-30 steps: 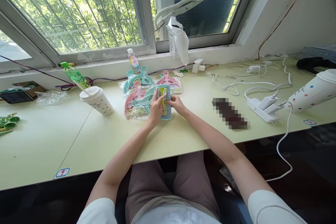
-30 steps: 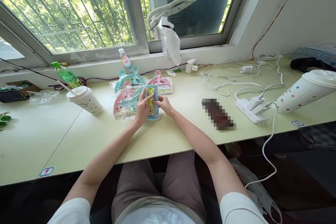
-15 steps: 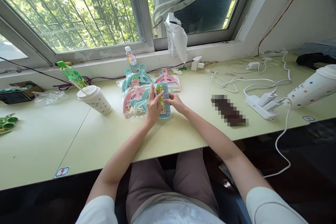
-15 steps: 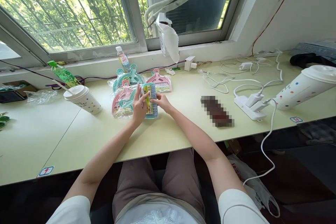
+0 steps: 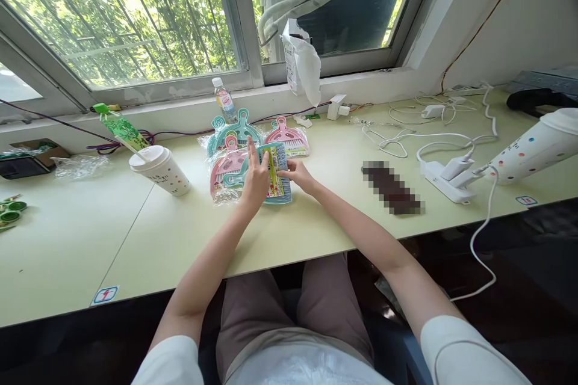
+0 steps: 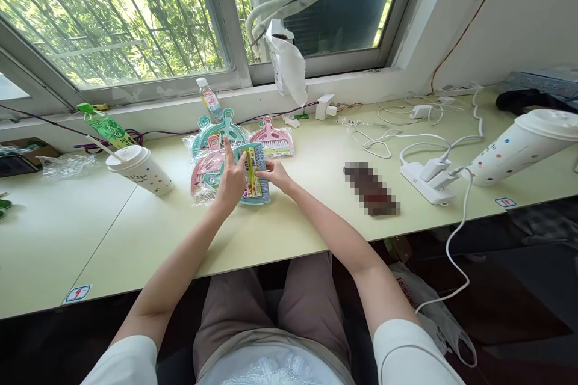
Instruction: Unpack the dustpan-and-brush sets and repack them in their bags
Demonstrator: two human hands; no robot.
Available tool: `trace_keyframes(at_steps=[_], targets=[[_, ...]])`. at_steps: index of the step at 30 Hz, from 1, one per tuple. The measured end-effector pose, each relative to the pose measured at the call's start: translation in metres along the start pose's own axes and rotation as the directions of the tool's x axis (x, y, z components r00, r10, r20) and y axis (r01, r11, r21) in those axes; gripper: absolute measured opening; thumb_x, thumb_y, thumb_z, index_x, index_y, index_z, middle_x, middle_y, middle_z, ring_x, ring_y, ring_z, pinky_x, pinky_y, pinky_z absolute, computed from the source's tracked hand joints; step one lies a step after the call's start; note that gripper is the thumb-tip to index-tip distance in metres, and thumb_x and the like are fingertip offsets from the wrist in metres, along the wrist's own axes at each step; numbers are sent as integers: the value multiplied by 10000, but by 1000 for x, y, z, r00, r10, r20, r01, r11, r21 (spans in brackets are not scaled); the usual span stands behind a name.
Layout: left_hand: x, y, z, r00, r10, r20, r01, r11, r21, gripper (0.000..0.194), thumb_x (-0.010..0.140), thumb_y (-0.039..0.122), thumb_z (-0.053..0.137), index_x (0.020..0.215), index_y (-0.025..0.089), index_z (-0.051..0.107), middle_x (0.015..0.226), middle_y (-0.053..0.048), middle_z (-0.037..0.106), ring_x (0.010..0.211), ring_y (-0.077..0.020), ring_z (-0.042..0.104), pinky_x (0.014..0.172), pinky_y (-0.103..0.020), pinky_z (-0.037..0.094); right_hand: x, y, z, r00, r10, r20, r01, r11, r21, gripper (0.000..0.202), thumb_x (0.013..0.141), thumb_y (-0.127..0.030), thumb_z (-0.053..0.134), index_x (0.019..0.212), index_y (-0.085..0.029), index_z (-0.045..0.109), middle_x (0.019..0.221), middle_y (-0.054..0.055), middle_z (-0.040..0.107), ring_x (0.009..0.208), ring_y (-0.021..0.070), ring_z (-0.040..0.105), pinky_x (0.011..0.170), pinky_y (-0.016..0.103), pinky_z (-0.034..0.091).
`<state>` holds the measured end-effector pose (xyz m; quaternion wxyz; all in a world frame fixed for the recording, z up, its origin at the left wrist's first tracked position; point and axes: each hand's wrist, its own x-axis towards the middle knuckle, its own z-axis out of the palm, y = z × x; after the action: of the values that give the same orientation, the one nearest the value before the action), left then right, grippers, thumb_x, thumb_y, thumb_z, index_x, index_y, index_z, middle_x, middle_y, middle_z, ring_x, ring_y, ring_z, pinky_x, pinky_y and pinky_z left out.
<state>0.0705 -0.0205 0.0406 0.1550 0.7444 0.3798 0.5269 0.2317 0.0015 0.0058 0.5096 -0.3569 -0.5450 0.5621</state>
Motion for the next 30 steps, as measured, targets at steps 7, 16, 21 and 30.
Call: trace_keyframes(at_steps=[7,16,21,30], targets=[[-2,-12,10,979,200,36,-201,979,46,428,965,190,406,1340,304,578,1667,-12,198,1540,-299,177,1226,-587,284,-3,-2,9,999,-18,35,17,999,45,340,581,-296,828,879,-182,712,875,13,741,813,185,647,722,306,518],[1,-14,6,937,342,-74,-334,936,109,490,994,130,339,1370,363,552,1677,37,150,1551,-232,142,1243,-515,300,-5,-7,13,997,-35,62,33,999,37,355,591,-297,824,908,-184,710,882,19,735,845,199,644,769,334,513],[0,-10,9,875,482,53,-485,868,110,506,1015,147,285,1393,397,511,1680,48,139,1552,-222,139,1200,-491,370,-5,-8,14,998,-62,34,61,998,6,319,572,-306,831,823,-171,688,806,7,705,805,186,631,751,320,495],[-7,4,3,891,413,-190,-366,899,239,403,1003,230,390,1370,336,518,1650,-18,217,1549,-280,147,1258,-563,179,-6,-9,15,993,-49,-112,71,977,201,440,572,-421,865,913,-215,680,923,20,751,883,214,683,751,339,562]])
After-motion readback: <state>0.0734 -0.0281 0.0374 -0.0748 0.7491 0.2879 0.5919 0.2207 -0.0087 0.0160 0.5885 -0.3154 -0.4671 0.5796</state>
